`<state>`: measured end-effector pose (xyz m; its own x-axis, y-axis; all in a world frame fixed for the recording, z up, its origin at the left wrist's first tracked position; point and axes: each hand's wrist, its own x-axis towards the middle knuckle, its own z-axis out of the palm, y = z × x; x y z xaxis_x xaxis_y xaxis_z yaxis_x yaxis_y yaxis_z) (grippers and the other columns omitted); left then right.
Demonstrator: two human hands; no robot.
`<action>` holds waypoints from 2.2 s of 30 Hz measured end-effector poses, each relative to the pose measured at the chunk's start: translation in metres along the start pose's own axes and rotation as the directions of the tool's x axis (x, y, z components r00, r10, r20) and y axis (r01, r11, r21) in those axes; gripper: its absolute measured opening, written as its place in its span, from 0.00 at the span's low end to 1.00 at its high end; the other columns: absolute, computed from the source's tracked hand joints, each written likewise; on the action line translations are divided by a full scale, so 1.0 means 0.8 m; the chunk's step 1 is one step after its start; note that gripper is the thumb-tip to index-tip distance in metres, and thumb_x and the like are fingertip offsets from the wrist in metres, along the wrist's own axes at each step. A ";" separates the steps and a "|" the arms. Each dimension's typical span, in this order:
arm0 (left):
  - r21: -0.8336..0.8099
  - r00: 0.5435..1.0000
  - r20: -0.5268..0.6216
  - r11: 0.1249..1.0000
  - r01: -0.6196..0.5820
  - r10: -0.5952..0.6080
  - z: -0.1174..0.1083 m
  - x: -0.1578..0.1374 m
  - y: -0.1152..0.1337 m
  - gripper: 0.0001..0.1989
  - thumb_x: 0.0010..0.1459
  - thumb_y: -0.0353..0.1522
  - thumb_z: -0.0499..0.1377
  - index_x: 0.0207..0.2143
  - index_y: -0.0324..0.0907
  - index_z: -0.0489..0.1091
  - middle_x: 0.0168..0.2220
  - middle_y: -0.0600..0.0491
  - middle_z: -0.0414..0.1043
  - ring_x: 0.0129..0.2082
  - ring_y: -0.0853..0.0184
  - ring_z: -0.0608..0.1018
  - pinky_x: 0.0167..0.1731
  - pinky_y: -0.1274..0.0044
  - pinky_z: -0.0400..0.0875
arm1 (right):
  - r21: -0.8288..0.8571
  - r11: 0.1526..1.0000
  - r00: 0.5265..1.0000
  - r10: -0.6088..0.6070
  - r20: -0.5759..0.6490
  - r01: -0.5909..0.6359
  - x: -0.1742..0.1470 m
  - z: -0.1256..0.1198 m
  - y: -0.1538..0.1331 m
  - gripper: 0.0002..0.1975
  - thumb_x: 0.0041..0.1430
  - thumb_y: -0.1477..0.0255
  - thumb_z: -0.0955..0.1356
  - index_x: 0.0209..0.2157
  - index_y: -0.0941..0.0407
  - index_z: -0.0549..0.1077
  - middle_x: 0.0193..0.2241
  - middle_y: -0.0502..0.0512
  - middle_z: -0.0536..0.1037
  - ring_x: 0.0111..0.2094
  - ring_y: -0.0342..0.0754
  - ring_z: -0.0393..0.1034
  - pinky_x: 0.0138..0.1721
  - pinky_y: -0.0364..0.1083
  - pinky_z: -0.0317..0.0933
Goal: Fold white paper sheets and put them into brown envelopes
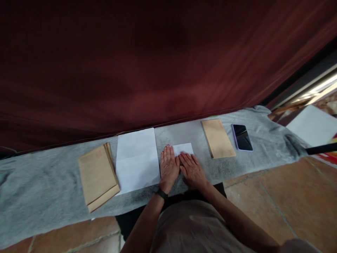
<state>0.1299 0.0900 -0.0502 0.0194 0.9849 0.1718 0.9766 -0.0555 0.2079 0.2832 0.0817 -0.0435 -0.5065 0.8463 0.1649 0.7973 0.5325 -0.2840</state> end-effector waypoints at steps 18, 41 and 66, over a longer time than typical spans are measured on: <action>0.044 1.000 0.014 0.999 0.006 -0.006 -0.007 0.001 0.004 0.31 0.71 0.40 0.49 0.71 0.35 0.51 0.73 0.36 0.47 0.73 0.50 0.52 0.68 0.55 0.55 | -0.078 0.983 0.984 0.164 -0.064 -0.169 0.030 0.002 0.050 0.27 0.75 0.66 0.55 0.70 0.60 0.58 0.69 0.61 0.60 0.70 0.58 0.53 0.70 0.61 0.42; -0.088 0.970 0.092 0.972 -0.216 0.224 0.000 -0.017 0.081 0.32 0.73 0.42 0.44 0.72 0.34 0.49 0.73 0.43 0.49 0.73 0.58 0.52 0.70 0.61 0.54 | -0.092 0.996 0.998 -0.027 -0.058 0.022 -0.062 -0.013 0.039 0.31 0.69 0.71 0.60 0.72 0.55 0.53 0.69 0.60 0.62 0.70 0.58 0.52 0.71 0.67 0.34; -0.152 0.959 0.111 0.958 -0.244 0.262 -0.006 -0.006 0.091 0.31 0.73 0.42 0.42 0.71 0.32 0.50 0.72 0.40 0.52 0.73 0.59 0.52 0.70 0.62 0.54 | -0.075 0.997 0.999 -0.037 -0.038 0.034 -0.061 -0.012 0.038 0.34 0.66 0.70 0.63 0.71 0.57 0.54 0.68 0.63 0.63 0.69 0.59 0.54 0.70 0.66 0.40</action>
<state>0.2002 0.0802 -0.0313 0.2984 0.9478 0.1120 0.8981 -0.3186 0.3032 0.3357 0.0565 -0.0514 -0.5227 0.8260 0.2111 0.8021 0.5604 -0.2064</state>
